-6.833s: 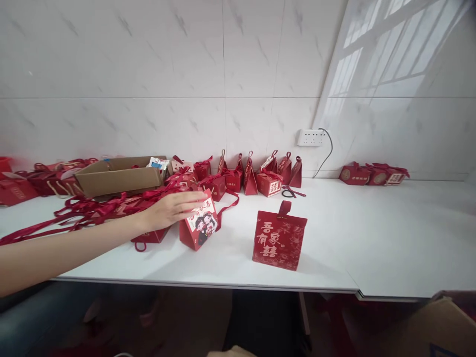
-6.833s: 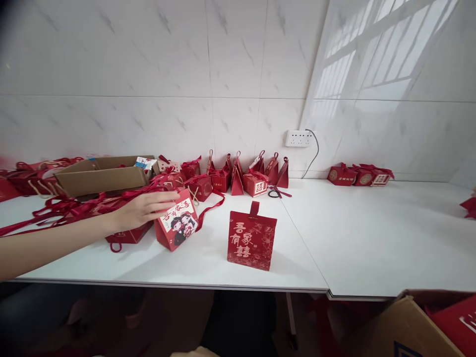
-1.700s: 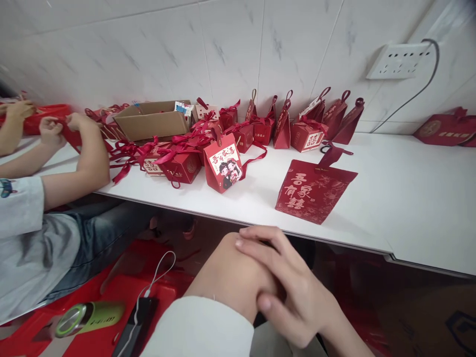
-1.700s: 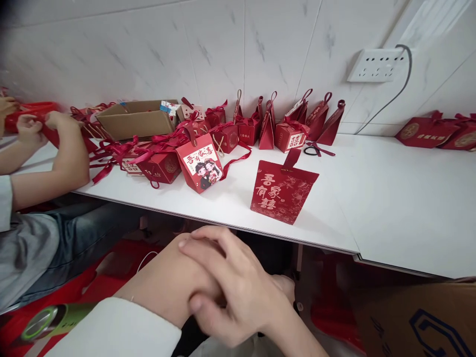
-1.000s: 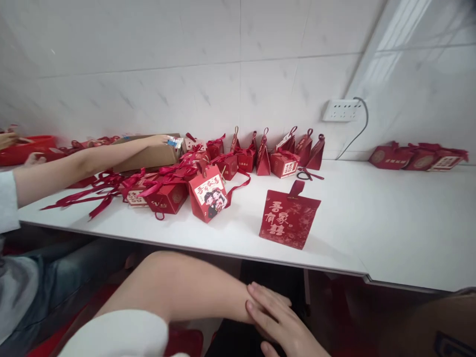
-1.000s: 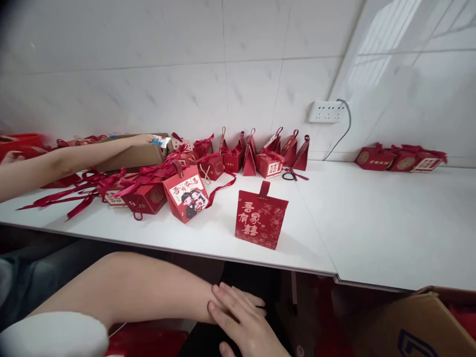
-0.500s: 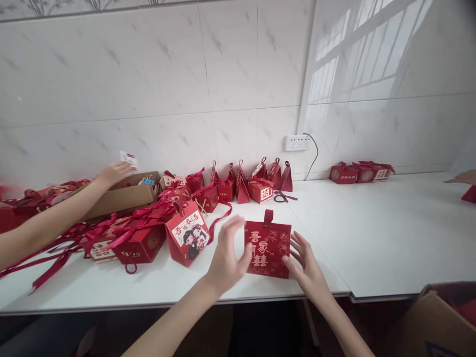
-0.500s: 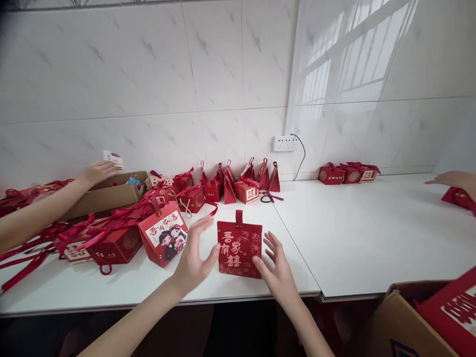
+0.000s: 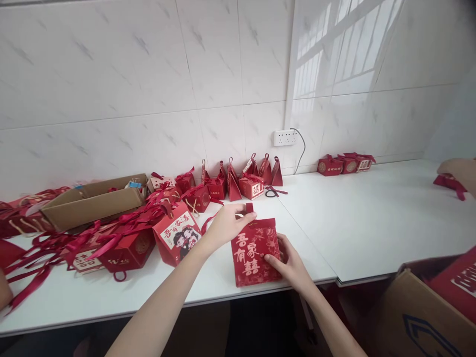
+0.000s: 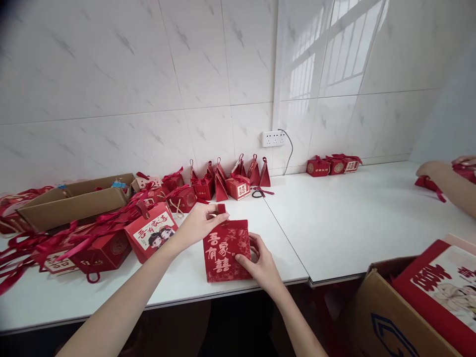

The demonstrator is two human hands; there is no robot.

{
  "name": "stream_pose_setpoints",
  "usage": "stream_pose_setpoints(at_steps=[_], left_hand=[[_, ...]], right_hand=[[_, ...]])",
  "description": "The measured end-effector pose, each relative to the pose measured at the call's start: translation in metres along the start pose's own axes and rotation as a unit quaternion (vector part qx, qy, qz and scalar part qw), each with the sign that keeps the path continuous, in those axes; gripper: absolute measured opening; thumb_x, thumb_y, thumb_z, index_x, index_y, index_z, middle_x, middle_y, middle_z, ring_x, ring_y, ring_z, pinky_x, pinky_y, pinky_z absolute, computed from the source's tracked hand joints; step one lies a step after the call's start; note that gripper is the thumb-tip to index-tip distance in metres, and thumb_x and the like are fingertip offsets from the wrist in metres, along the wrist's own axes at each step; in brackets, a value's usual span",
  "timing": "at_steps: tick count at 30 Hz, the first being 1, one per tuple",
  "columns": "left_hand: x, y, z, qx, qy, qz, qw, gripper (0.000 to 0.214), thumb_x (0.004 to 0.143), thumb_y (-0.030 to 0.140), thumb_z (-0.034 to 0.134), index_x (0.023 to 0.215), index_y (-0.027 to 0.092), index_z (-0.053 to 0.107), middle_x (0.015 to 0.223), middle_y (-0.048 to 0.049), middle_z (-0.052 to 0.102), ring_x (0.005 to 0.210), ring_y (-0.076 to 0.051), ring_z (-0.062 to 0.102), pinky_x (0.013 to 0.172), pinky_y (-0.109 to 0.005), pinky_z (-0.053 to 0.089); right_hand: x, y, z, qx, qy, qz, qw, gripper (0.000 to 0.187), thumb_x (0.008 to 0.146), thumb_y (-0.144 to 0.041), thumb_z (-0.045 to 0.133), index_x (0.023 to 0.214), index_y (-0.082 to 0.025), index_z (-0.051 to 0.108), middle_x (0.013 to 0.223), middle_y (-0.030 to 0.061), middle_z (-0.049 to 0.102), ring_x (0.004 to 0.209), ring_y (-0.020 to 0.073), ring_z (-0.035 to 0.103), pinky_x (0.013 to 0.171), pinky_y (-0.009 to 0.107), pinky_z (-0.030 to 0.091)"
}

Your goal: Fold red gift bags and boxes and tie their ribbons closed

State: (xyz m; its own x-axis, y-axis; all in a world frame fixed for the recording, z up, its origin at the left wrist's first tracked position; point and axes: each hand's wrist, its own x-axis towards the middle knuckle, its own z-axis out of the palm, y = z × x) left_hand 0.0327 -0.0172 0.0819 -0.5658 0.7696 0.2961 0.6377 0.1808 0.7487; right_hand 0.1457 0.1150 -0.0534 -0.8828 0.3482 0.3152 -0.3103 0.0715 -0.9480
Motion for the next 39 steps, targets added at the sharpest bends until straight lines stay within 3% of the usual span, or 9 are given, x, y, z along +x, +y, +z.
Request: stream_pose_setpoints(at_steps=[10,14,16,20,23,29,31,34,39], left_hand=[[-0.029,0.014,-0.032,-0.043,0.009,-0.050,0.998,0.032,0.076,0.043,0.065,0.062,0.014,0.068,0.074,-0.0066,0.067,0.060,-0.016,0.060,0.048,-0.023,0.046],[-0.034,0.029,-0.039,-0.100,-0.024,-0.070,0.992,0.021,0.077,0.037,0.066,0.081,0.017,0.070,0.096,-0.0071,0.067,0.060,-0.012,0.060,0.044,-0.021,0.047],[-0.033,0.034,-0.042,-0.129,-0.041,-0.062,0.989,0.020,0.075,0.033,0.069,0.089,0.019,0.068,0.093,-0.0043,0.066,0.063,-0.011,0.060,0.047,-0.020,0.049],[-0.029,0.035,-0.045,-0.145,-0.059,-0.022,0.987,0.021,0.068,0.028,0.078,0.075,0.017,0.062,0.071,0.0014,0.062,0.063,-0.008,0.059,0.056,-0.017,0.046],[-0.027,0.037,-0.043,-0.129,-0.033,-0.008,0.991,0.026,0.067,0.032,0.079,0.068,0.016,0.058,0.062,0.0032,0.057,0.058,-0.007,0.054,0.051,-0.016,0.041],[-0.030,0.046,-0.033,-0.164,0.015,-0.045,0.985,0.035,0.066,0.042,0.078,0.067,0.017,0.053,0.061,0.0030,0.060,0.051,-0.009,0.057,0.047,-0.019,0.047],[-0.030,0.044,-0.033,-0.175,0.046,-0.052,0.982,0.036,0.065,0.044,0.078,0.068,0.018,0.053,0.061,0.0026,0.061,0.051,-0.011,0.059,0.047,-0.021,0.049],[-0.025,0.036,-0.036,-0.172,0.116,-0.060,0.976,0.040,0.064,0.050,0.077,0.067,0.016,0.056,0.064,-0.0005,0.065,0.056,-0.012,0.061,0.052,-0.022,0.049],[-0.018,0.018,-0.041,-0.217,0.134,-0.078,0.964,0.049,0.057,0.059,0.078,0.067,0.016,0.055,0.063,-0.0011,0.064,0.051,-0.011,0.056,0.048,-0.021,0.042]], right_hand=[[-0.007,-0.019,-0.002,0.042,-0.098,0.042,0.993,0.044,0.085,-0.054,0.054,0.114,-0.020,0.056,0.113,0.0086,0.063,0.100,0.0259,0.061,0.081,0.034,0.047],[-0.017,-0.020,0.009,0.182,-0.121,0.094,0.971,0.042,0.087,-0.054,0.050,0.112,-0.022,0.060,0.112,0.0065,0.064,0.097,0.0223,0.061,0.084,0.033,0.046],[-0.020,-0.015,0.017,0.278,-0.219,0.174,0.919,0.049,0.083,-0.061,0.049,0.106,-0.019,0.063,0.101,0.0070,0.067,0.087,0.0210,0.064,0.082,0.035,0.047],[-0.026,-0.005,0.037,0.374,-0.488,0.322,0.720,0.075,0.055,-0.079,0.058,0.088,-0.012,0.067,0.070,0.0083,0.066,0.060,0.0221,0.063,0.069,0.042,0.051],[-0.039,-0.008,0.055,0.472,-0.504,0.331,0.643,0.084,0.044,-0.091,0.044,0.078,-0.016,0.063,0.058,0.0036,0.060,0.051,0.0184,0.058,0.070,0.047,0.051],[-0.065,-0.034,0.073,0.491,-0.444,0.357,0.659,0.069,0.070,-0.084,0.022,0.071,-0.021,0.052,0.046,-0.0061,0.046,0.033,0.0093,0.042,0.068,0.049,0.051],[-0.066,-0.047,0.068,0.440,-0.397,0.333,0.733,0.068,0.072,-0.082,0.028,0.071,-0.019,0.055,0.051,-0.0021,0.051,0.039,0.0114,0.048,0.064,0.046,0.053],[-0.062,-0.067,0.058,0.398,-0.223,0.227,0.861,0.059,0.073,-0.072,0.050,0.090,-0.017,0.063,0.082,0.0085,0.067,0.071,0.0204,0.065,0.075,0.041,0.053],[-0.057,-0.088,0.044,0.267,-0.070,0.117,0.954,0.047,0.082,-0.045,0.063,0.123,-0.023,0.056,0.124,0.0091,0.060,0.109,0.0252,0.058,0.092,0.036,0.047]])
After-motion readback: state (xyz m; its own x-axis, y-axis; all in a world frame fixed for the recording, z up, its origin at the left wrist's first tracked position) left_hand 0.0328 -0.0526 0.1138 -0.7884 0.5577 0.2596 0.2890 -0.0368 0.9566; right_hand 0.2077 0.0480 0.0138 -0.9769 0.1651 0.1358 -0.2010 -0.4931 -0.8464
